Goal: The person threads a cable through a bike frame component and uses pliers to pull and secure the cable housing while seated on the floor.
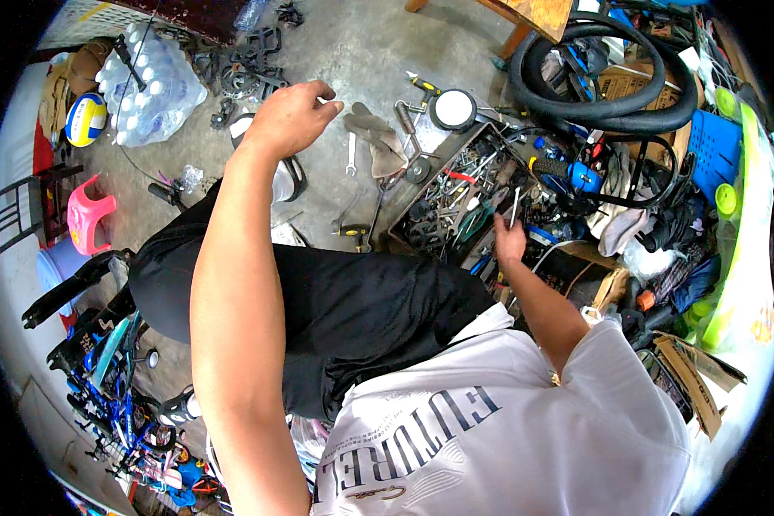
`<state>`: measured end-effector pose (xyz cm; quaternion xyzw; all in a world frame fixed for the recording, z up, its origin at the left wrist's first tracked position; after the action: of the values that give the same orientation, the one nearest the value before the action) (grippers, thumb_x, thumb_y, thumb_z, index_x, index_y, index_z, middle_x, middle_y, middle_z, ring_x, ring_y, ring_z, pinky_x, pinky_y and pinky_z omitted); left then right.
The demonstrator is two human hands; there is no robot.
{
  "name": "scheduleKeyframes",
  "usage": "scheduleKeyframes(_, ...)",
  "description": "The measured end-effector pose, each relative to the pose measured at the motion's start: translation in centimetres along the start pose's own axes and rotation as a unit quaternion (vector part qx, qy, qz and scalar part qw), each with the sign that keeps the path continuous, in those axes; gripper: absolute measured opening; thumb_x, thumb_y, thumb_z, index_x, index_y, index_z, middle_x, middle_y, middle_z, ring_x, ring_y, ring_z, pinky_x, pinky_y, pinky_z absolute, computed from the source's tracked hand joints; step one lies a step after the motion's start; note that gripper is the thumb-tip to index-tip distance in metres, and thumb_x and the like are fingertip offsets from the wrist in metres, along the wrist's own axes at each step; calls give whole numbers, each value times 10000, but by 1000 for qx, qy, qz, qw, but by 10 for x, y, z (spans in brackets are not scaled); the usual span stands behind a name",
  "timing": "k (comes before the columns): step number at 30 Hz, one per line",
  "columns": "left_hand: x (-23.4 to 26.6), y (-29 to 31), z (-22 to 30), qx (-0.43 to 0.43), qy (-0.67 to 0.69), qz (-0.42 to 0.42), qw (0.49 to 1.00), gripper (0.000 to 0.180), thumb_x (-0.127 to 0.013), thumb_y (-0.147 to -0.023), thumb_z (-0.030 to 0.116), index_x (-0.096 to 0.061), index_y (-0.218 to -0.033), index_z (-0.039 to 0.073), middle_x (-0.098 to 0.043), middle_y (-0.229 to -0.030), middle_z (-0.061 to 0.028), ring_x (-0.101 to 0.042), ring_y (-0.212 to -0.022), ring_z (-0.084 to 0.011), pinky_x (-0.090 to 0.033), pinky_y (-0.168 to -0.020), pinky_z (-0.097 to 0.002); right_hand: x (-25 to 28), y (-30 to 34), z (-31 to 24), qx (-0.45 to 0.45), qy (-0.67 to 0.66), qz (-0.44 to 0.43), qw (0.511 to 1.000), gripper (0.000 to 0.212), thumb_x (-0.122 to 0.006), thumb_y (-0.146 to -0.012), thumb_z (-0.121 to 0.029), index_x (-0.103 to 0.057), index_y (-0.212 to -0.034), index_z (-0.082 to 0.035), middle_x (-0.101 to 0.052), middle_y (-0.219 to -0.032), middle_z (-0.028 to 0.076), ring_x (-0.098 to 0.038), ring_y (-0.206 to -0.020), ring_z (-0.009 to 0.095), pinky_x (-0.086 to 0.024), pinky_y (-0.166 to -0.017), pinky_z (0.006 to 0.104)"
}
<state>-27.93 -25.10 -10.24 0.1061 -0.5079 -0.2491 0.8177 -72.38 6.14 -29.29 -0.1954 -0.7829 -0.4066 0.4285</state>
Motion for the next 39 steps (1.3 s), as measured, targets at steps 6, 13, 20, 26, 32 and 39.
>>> scheduleKeyframes(6, -8, -1, 1, 1, 1, -22, 1000, 384, -619, -973, 353, -694, -1197, 50, -720, -1139, -194, -687, -1059, -361, -529, -934, -433, -70, 5, 27, -32, 156, -86, 984, 570, -610, -920, -549, -737, -990, 2, -724, -1007, 266, -693, -986, 454, -550, -878, 517)
scheduleKeyframes(13, -15, 0, 2, -22, 0, 2, 1000, 377, -625, -975, 345, -692, -1195, 46, -723, -1132, -191, -690, -1050, -370, -534, -918, -440, -78, -31, 29, -26, 151, -121, 981, 481, -578, -940, -447, -755, -978, -1, -715, -1032, 277, -680, -1002, 461, -533, -901, 522)
scheduleKeyframes(20, -12, 8, 8, -3, 24, -24, 999, 389, -621, -982, 340, -675, -1205, 26, -730, -1076, -178, -698, -981, -306, -524, -878, -398, -41, -83, -64, 68, -29, -237, 969, 532, -550, -1010, -514, -715, -928, -16, -741, -796, 96, -658, -562, 189, -541, -499, 358)
scheduleKeyframes(26, -5, 14, -10, 43, 47, -22, 998, 416, -632, -981, 333, -659, -1225, -4, -731, -997, -131, -694, -923, -220, -530, -856, -368, 22, -114, -33, 35, -204, -186, 960, 422, -550, -1015, -394, -667, -1082, 5, -735, -890, 110, -534, -461, 182, -468, -447, 342)
scheduleKeyframes(32, -27, 16, -19, 49, 24, -45, 997, 393, -617, -993, 312, -659, -1221, -5, -733, -1012, -152, -700, -953, -252, -530, -881, -373, -27, -53, 93, -138, -171, -166, 961, 241, -441, -916, -41, -612, -1063, 44, -695, -903, 228, -656, -512, 263, -473, -395, 391)
scheduleKeyframes(39, -23, 16, -3, 42, 1, -43, 998, 382, -611, -991, 309, -667, -1225, 13, -734, -1081, -184, -703, -1011, -318, -524, -913, -393, -127, -22, 159, -289, -193, -129, 929, 267, -516, -960, -138, -635, -1103, 54, -747, -914, 188, -713, -641, 300, -540, -502, 433)
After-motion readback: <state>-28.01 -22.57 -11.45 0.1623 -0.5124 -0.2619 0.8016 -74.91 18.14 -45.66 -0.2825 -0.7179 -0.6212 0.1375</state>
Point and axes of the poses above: each hand's wrist, its own y-axis away from the middle knuckle, its own x-axis out of the back of the hand, z = x × y, the point moved 10 cm from there along -y, towards the middle knuckle
